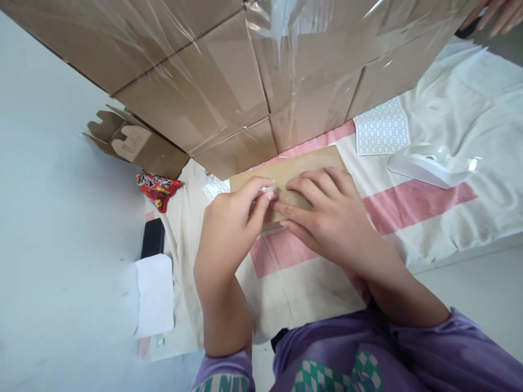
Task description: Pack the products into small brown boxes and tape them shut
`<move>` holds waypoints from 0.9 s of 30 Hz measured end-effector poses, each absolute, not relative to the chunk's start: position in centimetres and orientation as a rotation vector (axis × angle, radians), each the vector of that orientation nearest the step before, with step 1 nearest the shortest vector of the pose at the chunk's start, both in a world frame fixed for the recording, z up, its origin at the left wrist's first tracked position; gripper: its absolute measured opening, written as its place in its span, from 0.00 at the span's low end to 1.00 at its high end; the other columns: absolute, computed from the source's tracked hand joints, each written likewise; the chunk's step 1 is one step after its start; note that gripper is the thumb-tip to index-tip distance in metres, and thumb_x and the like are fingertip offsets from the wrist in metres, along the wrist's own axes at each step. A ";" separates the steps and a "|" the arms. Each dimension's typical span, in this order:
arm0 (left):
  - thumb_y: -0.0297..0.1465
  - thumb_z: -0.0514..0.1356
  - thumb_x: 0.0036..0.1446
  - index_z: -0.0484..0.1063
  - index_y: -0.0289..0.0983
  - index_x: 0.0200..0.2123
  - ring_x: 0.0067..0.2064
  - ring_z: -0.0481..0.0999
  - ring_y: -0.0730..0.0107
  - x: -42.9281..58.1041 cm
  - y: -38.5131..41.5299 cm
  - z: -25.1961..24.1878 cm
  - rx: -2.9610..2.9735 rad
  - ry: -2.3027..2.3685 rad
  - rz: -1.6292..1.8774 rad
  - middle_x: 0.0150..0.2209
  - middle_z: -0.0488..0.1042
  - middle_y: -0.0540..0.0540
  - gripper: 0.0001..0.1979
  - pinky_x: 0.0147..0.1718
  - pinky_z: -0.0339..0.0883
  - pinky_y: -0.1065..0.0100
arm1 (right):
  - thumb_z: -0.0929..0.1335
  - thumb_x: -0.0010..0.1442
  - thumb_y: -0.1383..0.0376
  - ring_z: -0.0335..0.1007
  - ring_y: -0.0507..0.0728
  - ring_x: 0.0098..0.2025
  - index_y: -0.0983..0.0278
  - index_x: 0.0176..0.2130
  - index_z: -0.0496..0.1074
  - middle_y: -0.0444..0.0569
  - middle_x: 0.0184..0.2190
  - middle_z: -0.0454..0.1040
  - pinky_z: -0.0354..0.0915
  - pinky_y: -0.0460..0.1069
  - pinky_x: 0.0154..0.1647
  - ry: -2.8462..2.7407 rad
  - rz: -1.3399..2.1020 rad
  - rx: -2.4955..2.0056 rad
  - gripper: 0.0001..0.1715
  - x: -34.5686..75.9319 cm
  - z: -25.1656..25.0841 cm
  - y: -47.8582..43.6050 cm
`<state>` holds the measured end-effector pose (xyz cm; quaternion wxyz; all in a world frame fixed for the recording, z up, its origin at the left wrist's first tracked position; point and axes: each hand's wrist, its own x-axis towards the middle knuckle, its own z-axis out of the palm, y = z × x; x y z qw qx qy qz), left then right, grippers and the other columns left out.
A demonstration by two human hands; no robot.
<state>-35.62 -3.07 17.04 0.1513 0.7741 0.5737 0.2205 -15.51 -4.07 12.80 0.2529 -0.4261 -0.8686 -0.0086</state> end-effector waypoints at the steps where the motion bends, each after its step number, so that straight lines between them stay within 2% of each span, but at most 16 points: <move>1: 0.35 0.56 0.70 0.77 0.47 0.48 0.33 0.80 0.67 -35.6 -3.0 17.0 2.225 1.644 0.642 0.37 0.83 0.52 0.10 0.34 0.69 0.67 | 0.69 0.67 0.62 0.62 0.66 0.57 0.54 0.55 0.77 0.53 0.53 0.74 0.55 0.65 0.61 -2.358 -0.011 -1.165 0.17 -15.8 12.8 -4.1; 9: 0.35 0.54 0.72 0.76 0.44 0.41 0.33 0.77 0.70 -34.8 -2.5 16.5 2.172 1.609 0.744 0.34 0.80 0.54 0.11 0.33 0.65 0.68 | 0.67 0.69 0.60 0.62 0.65 0.55 0.54 0.55 0.77 0.52 0.55 0.73 0.55 0.61 0.56 -2.356 0.091 -1.235 0.17 -16.0 13.2 -4.4; 15: 0.36 0.53 0.73 0.74 0.44 0.43 0.29 0.73 0.71 -34.7 -2.4 16.5 2.192 1.607 0.755 0.28 0.75 0.54 0.11 0.30 0.61 0.68 | 0.67 0.70 0.59 0.61 0.66 0.56 0.54 0.56 0.78 0.52 0.56 0.73 0.54 0.62 0.56 -2.374 0.137 -1.238 0.17 -16.0 13.7 -4.2; 20: 0.40 0.49 0.74 0.73 0.45 0.45 0.33 0.78 0.69 -34.8 -2.5 16.5 2.179 1.602 0.771 0.33 0.80 0.53 0.14 0.34 0.65 0.68 | 0.68 0.69 0.60 0.62 0.66 0.56 0.54 0.55 0.78 0.53 0.56 0.73 0.55 0.61 0.55 -2.368 0.124 -1.231 0.17 -15.9 13.7 -4.3; 25: 0.36 0.47 0.75 0.73 0.43 0.43 0.38 0.76 0.66 -33.9 -2.3 16.0 2.277 1.713 0.806 0.35 0.79 0.50 0.15 0.39 0.65 0.67 | 0.68 0.69 0.60 0.62 0.66 0.55 0.54 0.54 0.78 0.53 0.55 0.73 0.56 0.61 0.54 -2.354 0.109 -1.219 0.16 -15.9 13.6 -4.1; 27: 0.36 0.48 0.74 0.73 0.42 0.44 0.44 0.75 0.63 -33.9 -2.0 15.9 2.340 1.730 0.833 0.42 0.79 0.47 0.14 0.44 0.67 0.64 | 0.69 0.68 0.60 0.62 0.66 0.55 0.54 0.54 0.79 0.54 0.56 0.72 0.56 0.61 0.55 -2.341 0.102 -1.214 0.16 -16.0 13.5 -4.1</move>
